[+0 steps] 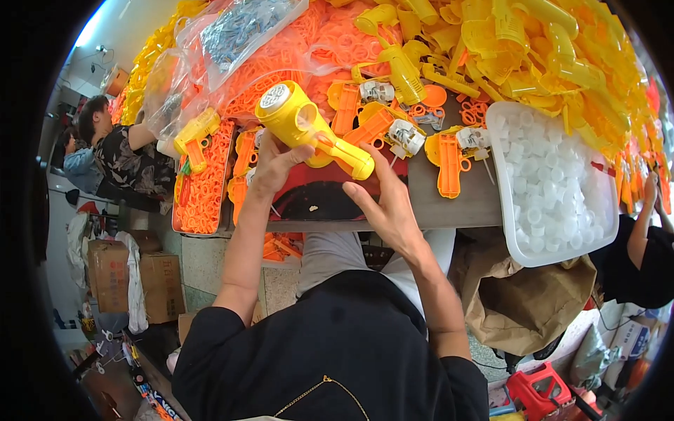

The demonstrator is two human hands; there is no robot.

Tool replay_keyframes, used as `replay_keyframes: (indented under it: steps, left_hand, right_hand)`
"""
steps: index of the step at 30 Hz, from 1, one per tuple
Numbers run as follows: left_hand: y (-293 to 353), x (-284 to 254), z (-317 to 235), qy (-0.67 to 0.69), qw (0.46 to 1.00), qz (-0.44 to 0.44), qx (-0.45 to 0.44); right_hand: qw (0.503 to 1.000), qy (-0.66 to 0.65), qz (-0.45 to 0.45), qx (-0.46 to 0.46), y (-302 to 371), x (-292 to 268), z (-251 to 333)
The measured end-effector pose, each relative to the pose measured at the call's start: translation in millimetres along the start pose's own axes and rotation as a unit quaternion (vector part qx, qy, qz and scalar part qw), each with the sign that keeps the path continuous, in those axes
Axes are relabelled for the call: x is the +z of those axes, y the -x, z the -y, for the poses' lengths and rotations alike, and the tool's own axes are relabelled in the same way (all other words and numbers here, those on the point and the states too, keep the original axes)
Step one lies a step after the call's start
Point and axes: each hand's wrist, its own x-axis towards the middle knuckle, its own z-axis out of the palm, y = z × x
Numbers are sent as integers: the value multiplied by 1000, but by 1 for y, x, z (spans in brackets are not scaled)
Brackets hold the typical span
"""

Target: Assembling plastic toy bubble guns by attaching various components and applying labels at a workbench.

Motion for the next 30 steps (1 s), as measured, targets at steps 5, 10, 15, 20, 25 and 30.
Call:
replay_keyframes:
  steps: [5, 10, 15, 20, 25, 30]
  left_hand:
    - [-4, -1, 7, 31, 998, 41, 45]
    - [-7, -9, 13, 55, 997, 58, 17]
    - [3, -17, 34, 50, 991, 114, 37]
    - [41, 12, 46, 273, 959, -15, -74]
    - [45, -7, 13, 50, 997, -51, -1]
    - [43, 13, -27, -433, 900, 50, 6]
  right_hand:
    - [987, -97, 7, 129, 11, 2, 4]
    - [998, 54, -9, 41, 13, 11, 0]
    - [994, -43, -75, 66, 23, 31, 6]
    - [982, -134, -95, 90, 44, 61, -2]
    - [937, -152, 162, 271, 68, 37, -4]
    - [990, 121, -35, -61, 21, 17, 32]
